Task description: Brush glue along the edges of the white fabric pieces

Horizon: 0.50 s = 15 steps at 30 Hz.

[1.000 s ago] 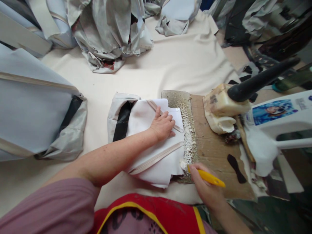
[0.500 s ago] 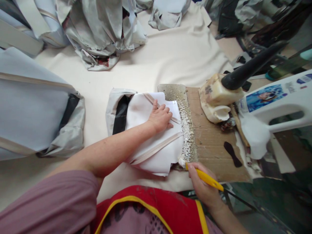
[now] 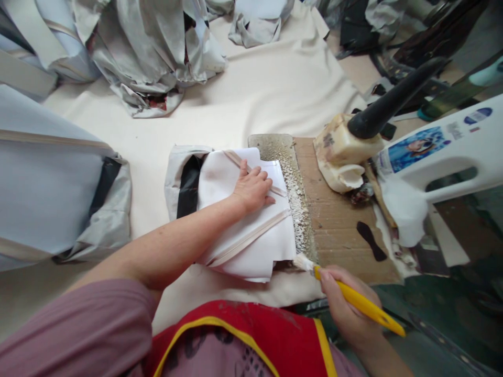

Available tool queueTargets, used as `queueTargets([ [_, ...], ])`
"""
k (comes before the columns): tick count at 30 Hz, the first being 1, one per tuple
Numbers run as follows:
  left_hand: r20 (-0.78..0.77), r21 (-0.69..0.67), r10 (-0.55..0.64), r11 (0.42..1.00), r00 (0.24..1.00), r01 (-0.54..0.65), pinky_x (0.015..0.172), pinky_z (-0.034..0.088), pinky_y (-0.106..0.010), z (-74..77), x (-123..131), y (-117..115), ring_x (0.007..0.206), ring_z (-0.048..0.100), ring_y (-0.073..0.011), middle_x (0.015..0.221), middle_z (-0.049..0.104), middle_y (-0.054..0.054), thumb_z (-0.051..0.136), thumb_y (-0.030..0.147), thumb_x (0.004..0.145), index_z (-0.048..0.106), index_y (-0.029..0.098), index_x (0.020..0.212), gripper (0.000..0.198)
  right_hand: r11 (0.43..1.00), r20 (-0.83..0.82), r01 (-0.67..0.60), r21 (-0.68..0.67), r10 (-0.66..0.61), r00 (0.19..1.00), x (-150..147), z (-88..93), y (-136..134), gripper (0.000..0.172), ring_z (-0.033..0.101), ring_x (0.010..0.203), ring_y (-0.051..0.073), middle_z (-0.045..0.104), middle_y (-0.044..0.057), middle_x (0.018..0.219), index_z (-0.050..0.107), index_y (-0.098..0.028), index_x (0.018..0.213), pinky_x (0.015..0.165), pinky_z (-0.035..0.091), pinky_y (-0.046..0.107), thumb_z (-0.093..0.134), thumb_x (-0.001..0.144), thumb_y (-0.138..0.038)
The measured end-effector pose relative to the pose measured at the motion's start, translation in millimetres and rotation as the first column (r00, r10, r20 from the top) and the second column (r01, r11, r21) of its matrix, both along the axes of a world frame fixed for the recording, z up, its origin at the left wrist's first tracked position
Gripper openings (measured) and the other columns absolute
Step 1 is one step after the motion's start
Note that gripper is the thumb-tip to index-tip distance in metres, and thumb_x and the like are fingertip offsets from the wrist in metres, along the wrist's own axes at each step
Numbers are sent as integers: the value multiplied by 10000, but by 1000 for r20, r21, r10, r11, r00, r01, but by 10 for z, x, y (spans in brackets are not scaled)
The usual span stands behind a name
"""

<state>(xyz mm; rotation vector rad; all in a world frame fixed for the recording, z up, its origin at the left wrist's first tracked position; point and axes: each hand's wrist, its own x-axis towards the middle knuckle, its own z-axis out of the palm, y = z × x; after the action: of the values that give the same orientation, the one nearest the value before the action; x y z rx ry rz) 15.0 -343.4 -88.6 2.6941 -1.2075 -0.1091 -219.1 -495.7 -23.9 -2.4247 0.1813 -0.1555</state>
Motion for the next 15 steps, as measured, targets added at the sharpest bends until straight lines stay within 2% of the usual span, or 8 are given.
queueTargets([
  [3,-6,5,1,1000,1000,-1,1065,-52,-602,23,-6,-4,1104,422,-274,1004,584,-68,619,507,764,636,168,962,394,998,-6,-48,34,48,999,17,-18,-16,176,569,608,113,592,-7,675,577,-193,745,554,425,207,476,883,-236],
  [6,-45,45,6,999,999,-4,1063,-35,-608,112,9,-3,1113,426,-276,1010,586,-69,598,491,783,635,190,968,356,996,-36,-83,27,84,996,82,-60,-68,192,580,596,110,602,-15,656,594,-199,762,540,430,197,466,892,-259],
  [10,-83,96,-10,995,996,18,1047,-37,-632,318,149,51,1227,350,-294,1152,553,-71,610,464,782,615,209,1035,359,994,34,88,-58,-86,996,277,4,-181,193,582,606,112,610,-17,662,602,-204,756,562,433,197,492,885,-296],
  [13,-77,138,10,990,997,1,999,-35,-692,476,365,154,1279,283,-322,1260,501,-74,629,467,770,595,228,1079,393,997,80,71,35,-73,994,519,13,-183,163,587,647,110,616,-17,695,608,-207,793,602,442,189,501,882,-293],
  [15,-110,192,49,981,993,-27,969,-6,-723,557,545,250,1239,340,-332,1242,523,-72,636,488,758,597,241,1074,403,993,57,14,120,-20,998,686,-64,-151,161,583,655,116,613,-12,706,612,-203,825,614,445,200,502,881,-306],
])
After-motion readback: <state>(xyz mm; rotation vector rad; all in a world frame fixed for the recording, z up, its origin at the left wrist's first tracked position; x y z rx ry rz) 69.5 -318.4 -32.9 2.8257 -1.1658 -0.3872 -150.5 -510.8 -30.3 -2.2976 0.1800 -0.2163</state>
